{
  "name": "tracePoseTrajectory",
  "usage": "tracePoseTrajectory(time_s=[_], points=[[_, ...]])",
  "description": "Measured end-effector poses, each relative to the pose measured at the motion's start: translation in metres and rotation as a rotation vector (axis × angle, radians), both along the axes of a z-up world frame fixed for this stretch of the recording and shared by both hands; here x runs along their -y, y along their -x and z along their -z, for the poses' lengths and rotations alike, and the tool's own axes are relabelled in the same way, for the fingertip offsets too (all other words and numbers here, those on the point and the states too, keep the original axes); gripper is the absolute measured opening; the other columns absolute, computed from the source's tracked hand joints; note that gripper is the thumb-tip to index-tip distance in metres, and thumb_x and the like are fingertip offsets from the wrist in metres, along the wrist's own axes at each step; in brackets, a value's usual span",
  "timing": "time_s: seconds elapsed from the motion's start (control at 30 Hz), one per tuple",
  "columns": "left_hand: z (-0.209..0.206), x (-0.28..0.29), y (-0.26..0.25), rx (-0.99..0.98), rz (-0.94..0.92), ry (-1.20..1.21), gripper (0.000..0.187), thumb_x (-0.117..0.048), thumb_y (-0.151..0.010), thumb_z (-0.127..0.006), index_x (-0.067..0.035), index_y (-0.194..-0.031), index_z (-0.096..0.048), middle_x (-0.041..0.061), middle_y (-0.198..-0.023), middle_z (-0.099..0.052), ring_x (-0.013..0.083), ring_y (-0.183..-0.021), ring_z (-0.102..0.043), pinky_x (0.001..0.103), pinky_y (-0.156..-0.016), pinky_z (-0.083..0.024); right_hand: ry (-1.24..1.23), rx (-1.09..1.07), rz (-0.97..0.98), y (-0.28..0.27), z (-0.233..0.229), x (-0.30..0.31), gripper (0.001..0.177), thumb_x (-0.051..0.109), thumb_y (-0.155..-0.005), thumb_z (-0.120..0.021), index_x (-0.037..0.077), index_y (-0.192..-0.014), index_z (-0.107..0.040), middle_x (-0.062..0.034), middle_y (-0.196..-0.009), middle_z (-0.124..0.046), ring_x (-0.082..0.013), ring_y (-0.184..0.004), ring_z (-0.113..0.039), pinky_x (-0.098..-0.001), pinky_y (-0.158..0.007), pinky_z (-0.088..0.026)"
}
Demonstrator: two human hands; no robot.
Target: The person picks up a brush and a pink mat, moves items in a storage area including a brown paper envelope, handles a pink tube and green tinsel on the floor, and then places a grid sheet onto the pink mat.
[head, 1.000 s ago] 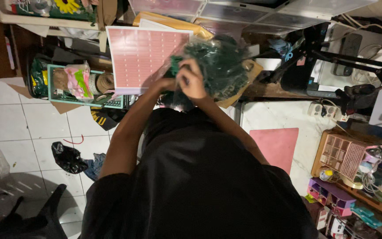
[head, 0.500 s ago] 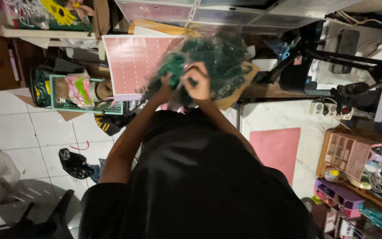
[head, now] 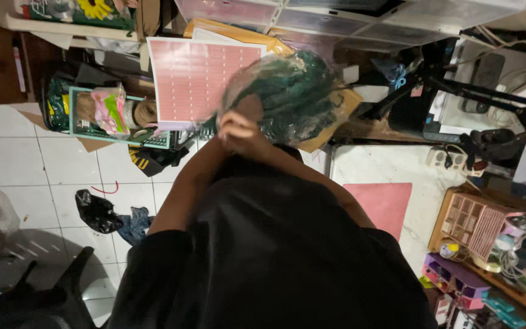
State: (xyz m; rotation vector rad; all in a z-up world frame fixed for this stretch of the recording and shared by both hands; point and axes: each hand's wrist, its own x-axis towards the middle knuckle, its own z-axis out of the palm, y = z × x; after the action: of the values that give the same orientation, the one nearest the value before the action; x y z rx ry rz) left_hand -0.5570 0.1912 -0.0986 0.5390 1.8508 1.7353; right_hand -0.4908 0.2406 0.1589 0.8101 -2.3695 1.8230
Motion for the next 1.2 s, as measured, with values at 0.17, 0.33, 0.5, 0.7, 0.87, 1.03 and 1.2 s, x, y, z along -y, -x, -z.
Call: tracePoseTrajectory(time_s=[0.17, 0.33, 0.5, 0.7, 0.87, 1.03, 1.2], points=[[-0.047, 0.037, 0.001, 0.147, 0.058, 0.195, 0.036, -0.019, -0.106, -0.057, -0.008, -0.140, -0.059, 0.016, -0.134, -0.065, 0.0245, -0.118, -0.064, 0.040, -0.102, -0.054, -0.021, 0.059, 0.084, 0.003, -0.009, -0.027, 0.021, -0.003, -0.084, -0.075, 0.003, -0.104, -0.069, -0.0126, -0.114, -0.066, -0.0294, -0.108, -0.067, -0.0373, -0.095, -0.054], [-0.059, 0.168, -0.035, -0.074, -0.109, 0.152, 0.029, -0.014, -0.104, -0.062, -0.003, -0.130, -0.069, 0.017, -0.135, -0.064, 0.0273, -0.118, -0.064, 0.041, -0.099, -0.054, -0.189, 0.238, 0.208, 0.000, 0.024, -0.058, 0.033, -0.010, -0.084, -0.067, 0.005, -0.114, -0.068, -0.0126, -0.113, -0.067, -0.0296, -0.110, -0.066, -0.0378, -0.098, -0.052], [-0.031, 0.262, -0.037, -0.163, -0.632, 0.803, 0.040, -0.022, -0.087, -0.076, 0.005, -0.116, -0.071, 0.025, -0.102, -0.073, 0.0392, -0.091, -0.073, 0.044, -0.080, -0.058, -0.413, 0.077, 0.433, 0.046, 0.085, -0.105, 0.046, -0.017, -0.070, -0.058, 0.003, -0.109, -0.069, -0.0177, -0.115, -0.068, -0.0387, -0.116, -0.060, -0.0477, -0.101, -0.048], [-0.043, 0.241, -0.006, 0.154, -0.644, 0.961, 0.041, -0.018, -0.090, -0.074, -0.002, -0.127, -0.066, 0.023, -0.122, -0.067, 0.0394, -0.110, -0.066, 0.046, -0.095, -0.054, -0.570, 0.096, 0.358, 0.156, 0.177, -0.087, 0.035, -0.002, -0.077, -0.072, 0.008, -0.110, -0.067, -0.0120, -0.112, -0.066, -0.0356, -0.108, -0.065, -0.0497, -0.095, -0.051], [-0.039, 0.219, -0.021, -0.060, -0.807, 0.853, 0.039, -0.011, -0.092, -0.072, -0.004, -0.130, -0.066, 0.020, -0.143, -0.059, 0.0382, -0.129, -0.059, 0.045, -0.109, -0.051, -0.836, 0.096, 0.308, 0.183, 0.209, -0.058, 0.066, 0.003, -0.060, -0.078, 0.004, -0.124, -0.059, -0.0201, -0.122, -0.059, -0.0473, -0.118, -0.053, -0.0611, -0.079, -0.047], [-0.017, 0.212, -0.035, -0.304, -0.911, 0.531, 0.068, 0.001, -0.079, -0.070, 0.003, -0.145, -0.054, 0.030, -0.150, -0.046, 0.0435, -0.130, -0.054, 0.043, -0.106, -0.050, -0.893, -0.042, 0.358, 0.198, 0.239, -0.060, 0.054, 0.016, -0.050, -0.086, 0.009, -0.100, -0.068, -0.0147, -0.107, -0.065, -0.0426, -0.108, -0.059, -0.0638, -0.084, -0.049], [-0.001, 0.207, -0.034, -0.407, -0.870, 0.579, 0.058, 0.002, -0.081, -0.075, -0.001, -0.138, -0.061, 0.028, -0.155, -0.045, 0.0443, -0.140, -0.050, 0.043, -0.114, -0.046, -0.602, 0.072, 0.191, 0.201, 0.198, -0.063, 0.026, 0.003, -0.072, -0.076, 0.007, -0.097, -0.067, -0.0130, -0.102, -0.065, -0.0374, -0.099, -0.063, -0.0509, -0.079, -0.049]])
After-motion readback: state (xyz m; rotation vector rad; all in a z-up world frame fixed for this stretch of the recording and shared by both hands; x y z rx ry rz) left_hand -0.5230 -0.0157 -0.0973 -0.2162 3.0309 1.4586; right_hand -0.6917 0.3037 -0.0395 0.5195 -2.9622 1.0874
